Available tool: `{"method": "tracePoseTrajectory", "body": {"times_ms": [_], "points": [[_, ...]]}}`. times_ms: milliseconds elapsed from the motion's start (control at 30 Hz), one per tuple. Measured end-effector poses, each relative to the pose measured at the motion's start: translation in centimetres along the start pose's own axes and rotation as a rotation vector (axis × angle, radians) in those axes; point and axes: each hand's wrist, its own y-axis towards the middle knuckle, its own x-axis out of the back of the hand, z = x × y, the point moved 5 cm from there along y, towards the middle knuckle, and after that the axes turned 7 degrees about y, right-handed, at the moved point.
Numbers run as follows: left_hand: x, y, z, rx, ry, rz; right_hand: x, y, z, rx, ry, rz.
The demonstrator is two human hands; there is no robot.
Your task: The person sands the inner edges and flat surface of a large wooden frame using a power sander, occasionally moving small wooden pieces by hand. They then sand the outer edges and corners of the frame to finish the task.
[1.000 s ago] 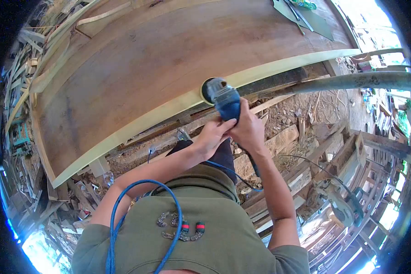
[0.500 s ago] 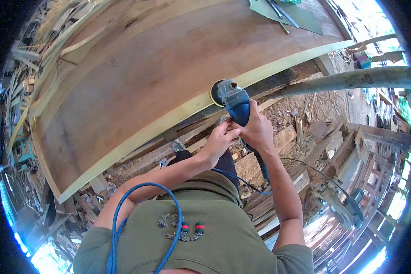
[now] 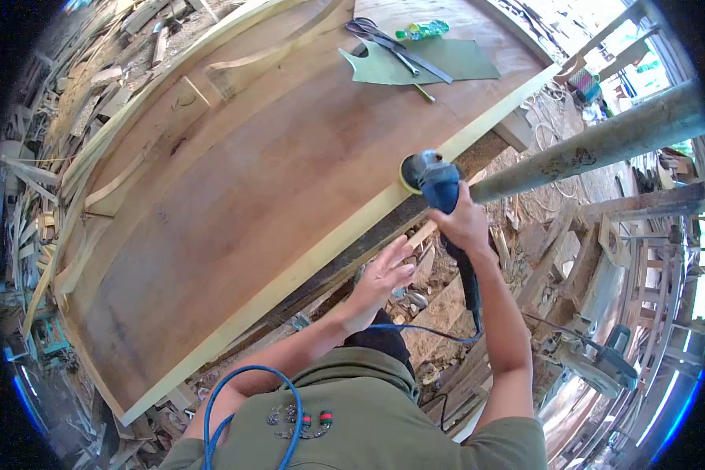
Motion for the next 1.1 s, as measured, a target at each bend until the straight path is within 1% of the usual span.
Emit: {"method": "tracePoseTrajectory", "body": {"times_ms": [67, 133, 200, 267, 333, 467, 533, 600, 667, 700, 733, 867, 900, 933, 1000, 1033, 1067, 1100], "points": [[0.0, 0.9, -0.3, 0.002, -0.001, -0.007, 0.8, 2.4, -2.0, -0.011, 0.025, -0.051], [0.0, 1.2, -0.2, 0.012, -0.009, -0.014, 2.1, 4.0, -2.0, -0.100, 0.042, -0.066], [-0.1, 1.5, -0.6, 0.016, -0.035, -0.034, 2.8, 5.7, -2.6, -0.118, 0.019, -0.080], [-0.2, 1.5, -1.2, 0.043, -0.030, -0.013, 3.7, 6.9, -3.2, -0.181, 0.004, -0.162], [-0.2, 1.7, -1.1, 0.039, -0.043, -0.020, 3.9, 7.3, -3.1, -0.203, 0.037, -0.130], [0.0, 2.2, -0.5, 0.029, -0.073, -0.034, 3.9, 7.3, -3.3, -0.183, 0.052, -0.119], [-0.3, 2.7, 0.0, 0.037, -0.079, -0.041, 4.0, 5.8, -2.2, -0.177, 0.046, -0.116], [-0.6, 3.2, 0.3, 0.046, -0.081, -0.050, 2.8, 4.8, -2.7, -0.077, 0.162, -0.089], [-1.1, 3.4, 0.8, 0.079, -0.138, -0.053, 2.1, 3.1, -1.7, -0.065, 0.147, -0.023], [-1.3, 3.4, 1.0, 0.076, -0.130, -0.042, 1.3, 2.6, -2.0, -0.003, 0.164, -0.035], [-1.1, 3.6, 1.2, 0.080, -0.136, -0.057, 1.3, 1.2, -0.7, -0.048, 0.116, 0.007], [-0.1, 2.8, 2.4, 0.089, -0.156, -0.088, -0.7, -2.2, 1.4, -0.001, 0.093, 0.108], [-0.1, 2.3, 2.0, 0.104, -0.128, -0.130, -1.1, -2.9, 1.8, 0.009, 0.035, 0.134], [-0.2, 2.3, 2.0, 0.099, -0.099, -0.111, -1.2, -3.8, 2.6, 0.052, 0.043, 0.156], [0.4, 1.8, 3.1, 0.208, -0.268, -0.191, -2.2, -5.0, 3.1, 0.103, 0.067, 0.196], [0.5, 1.8, 3.5, 0.191, -0.242, -0.167, -2.0, -5.9, 3.4, 0.083, 0.045, 0.220], [0.7, 1.7, 4.4, 0.237, -0.231, -0.205, -1.9, -6.8, 3.6, 0.065, 0.023, 0.247], [0.5, 1.5, 4.6, 0.236, -0.204, -0.171, -2.4, -7.4, 3.1, 0.072, 0.026, 0.248]]}}
